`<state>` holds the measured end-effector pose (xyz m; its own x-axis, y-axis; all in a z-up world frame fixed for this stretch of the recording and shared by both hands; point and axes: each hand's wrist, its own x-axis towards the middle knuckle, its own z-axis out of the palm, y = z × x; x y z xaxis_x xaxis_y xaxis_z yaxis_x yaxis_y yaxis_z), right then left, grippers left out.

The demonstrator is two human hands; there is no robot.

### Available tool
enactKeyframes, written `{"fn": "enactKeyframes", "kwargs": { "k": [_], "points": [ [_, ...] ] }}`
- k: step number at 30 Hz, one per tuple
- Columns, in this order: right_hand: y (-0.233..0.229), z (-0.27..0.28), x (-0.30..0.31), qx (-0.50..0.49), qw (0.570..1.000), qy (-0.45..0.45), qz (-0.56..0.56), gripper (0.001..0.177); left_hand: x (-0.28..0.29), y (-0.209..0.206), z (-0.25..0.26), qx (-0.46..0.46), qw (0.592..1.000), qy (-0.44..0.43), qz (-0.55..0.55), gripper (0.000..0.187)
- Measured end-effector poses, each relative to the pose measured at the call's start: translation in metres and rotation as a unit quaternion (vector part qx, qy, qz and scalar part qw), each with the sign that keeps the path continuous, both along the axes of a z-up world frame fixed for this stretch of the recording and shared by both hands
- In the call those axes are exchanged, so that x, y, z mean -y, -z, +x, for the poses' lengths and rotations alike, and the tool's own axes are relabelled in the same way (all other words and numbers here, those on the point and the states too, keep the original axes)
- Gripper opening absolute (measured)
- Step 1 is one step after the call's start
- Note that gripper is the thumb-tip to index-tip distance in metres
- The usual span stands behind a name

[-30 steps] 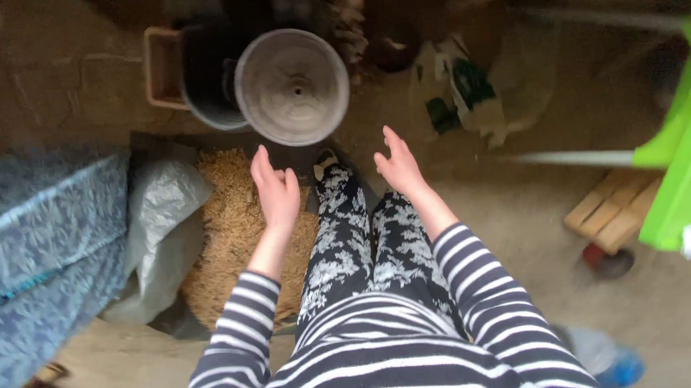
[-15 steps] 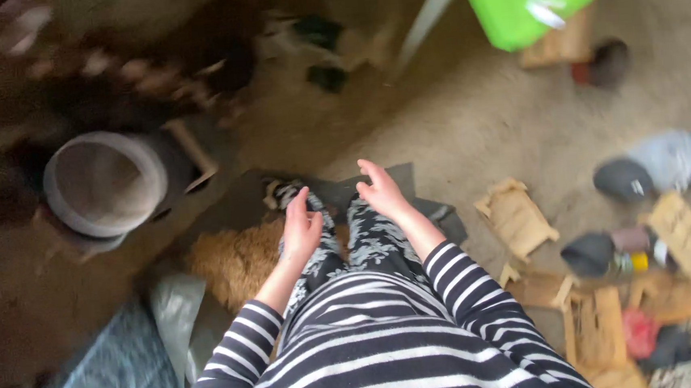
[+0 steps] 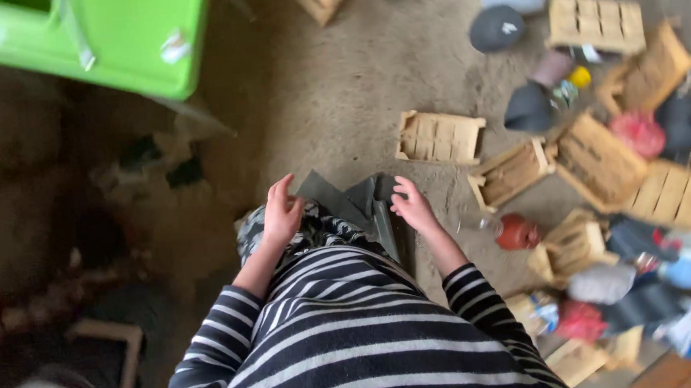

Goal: Organizing and moving various items like pots, crates, and containers in a garage

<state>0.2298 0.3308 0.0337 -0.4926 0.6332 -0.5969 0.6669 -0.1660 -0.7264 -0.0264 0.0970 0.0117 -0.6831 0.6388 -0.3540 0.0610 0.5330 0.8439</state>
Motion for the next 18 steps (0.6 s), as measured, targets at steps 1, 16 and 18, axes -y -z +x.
{"fn": "enactKeyframes", "kwargs": {
  "k": [1,16,18],
  "points": [
    [0.000,0.008,-0.005,0.002,0.999,0.039,0.001,0.057,-0.014,0.004,-0.009,0.014,1.000,0.010,-0.005,0.064],
    [0.027,-0.111,-0.170,-0.083,0.979,0.181,-0.038,0.047,-0.297,0.014,-0.175,0.075,0.990,0.104,-0.066,0.060],
    [0.022,-0.140,-0.217,-0.085,0.978,0.190,-0.027,0.046,-0.346,0.013,-0.208,0.064,0.988,0.114,-0.078,0.061]
  ]
}}
